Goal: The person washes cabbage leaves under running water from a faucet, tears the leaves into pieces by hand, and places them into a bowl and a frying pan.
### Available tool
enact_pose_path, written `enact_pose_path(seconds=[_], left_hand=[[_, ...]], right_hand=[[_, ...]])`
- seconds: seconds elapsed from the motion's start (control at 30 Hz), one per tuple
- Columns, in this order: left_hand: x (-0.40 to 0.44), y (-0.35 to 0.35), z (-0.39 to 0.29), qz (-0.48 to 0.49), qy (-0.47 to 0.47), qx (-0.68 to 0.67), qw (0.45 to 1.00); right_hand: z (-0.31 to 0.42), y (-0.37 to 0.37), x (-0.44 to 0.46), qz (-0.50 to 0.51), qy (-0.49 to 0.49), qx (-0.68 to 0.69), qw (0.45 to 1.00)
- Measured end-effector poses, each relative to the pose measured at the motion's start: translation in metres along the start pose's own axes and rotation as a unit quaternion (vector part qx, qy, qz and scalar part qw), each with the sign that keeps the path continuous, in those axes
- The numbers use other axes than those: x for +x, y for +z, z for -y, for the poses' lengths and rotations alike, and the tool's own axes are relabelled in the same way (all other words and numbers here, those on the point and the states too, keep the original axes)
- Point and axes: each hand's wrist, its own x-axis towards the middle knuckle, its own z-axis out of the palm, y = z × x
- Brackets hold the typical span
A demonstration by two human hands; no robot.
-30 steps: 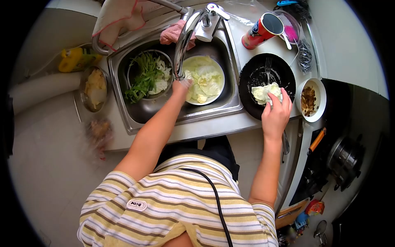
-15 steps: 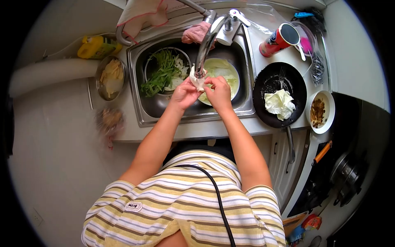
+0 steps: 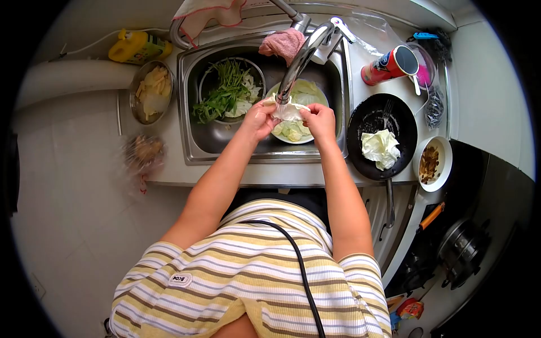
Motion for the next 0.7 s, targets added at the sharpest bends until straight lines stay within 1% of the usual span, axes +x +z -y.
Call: enact_pose_path(seconds=[0.07, 0.1, 0.13, 0.2, 0.23, 0.3, 0.33, 0.4, 0.43, 0.5, 0.53, 0.57, 0.6, 0.63, 0.7], left_hand=[[-0.005, 0.009, -0.005, -0.002, 0.001, 0.026, 1.000], [-0.008, 0.012, -0.007, -0.006, 0.003, 0.052, 0.999], [-0.010, 0.014, -0.012, -0.005, 0.004, 0.052, 0.999], [-0.019, 0.015, -0.016, -0.044, -0.016, 0.127, 0.991], [-0.023, 0.014, -0.019, -0.046, -0.018, 0.131, 0.990], [-0.027, 0.015, -0.021, -0.083, -0.006, 0.147, 0.986], [-0.031, 0.013, -0.023, -0.084, -0.007, 0.150, 0.985], [-0.035, 0.011, -0.024, -0.096, 0.022, 0.185, 0.978], [-0.037, 0.010, -0.023, -0.095, 0.020, 0.187, 0.978], [-0.038, 0.004, -0.021, -0.073, 0.078, 0.219, 0.970], [-0.038, 0.000, -0.018, -0.072, 0.074, 0.218, 0.970], [-0.037, -0.004, -0.020, -0.077, 0.086, 0.173, 0.978], [-0.036, -0.009, -0.019, -0.081, 0.095, 0.126, 0.984], [-0.033, -0.017, -0.016, -0.078, 0.090, 0.123, 0.985], [-0.025, -0.038, -0.014, -0.081, 0.058, -0.034, 0.994]], right_hand=[[0.002, 0.003, -0.002, 0.008, 0.093, 0.168, 0.981], [0.002, 0.003, -0.002, 0.007, 0.094, 0.169, 0.981], [0.002, 0.005, 0.001, 0.012, 0.119, 0.173, 0.978], [0.000, 0.009, 0.000, 0.012, 0.166, 0.200, 0.966], [-0.004, 0.013, 0.001, 0.013, 0.168, 0.205, 0.964], [-0.010, 0.020, 0.005, 0.058, 0.180, 0.227, 0.955], [-0.014, 0.029, 0.006, 0.058, 0.177, 0.246, 0.951], [-0.017, 0.038, 0.011, 0.049, 0.178, 0.253, 0.950], [-0.018, 0.040, 0.011, 0.037, 0.181, 0.261, 0.948], [-0.018, 0.042, 0.013, 0.025, 0.187, 0.267, 0.945], [-0.020, 0.044, 0.015, 0.025, 0.170, 0.230, 0.958], [-0.020, 0.049, 0.018, 0.027, 0.150, 0.194, 0.969], [-0.008, 0.053, 0.012, 0.009, 0.130, 0.144, 0.981], [0.005, 0.059, 0.003, 0.047, 0.022, 0.054, 0.997], [0.025, 0.065, -0.009, 0.011, -0.039, -0.032, 0.999]])
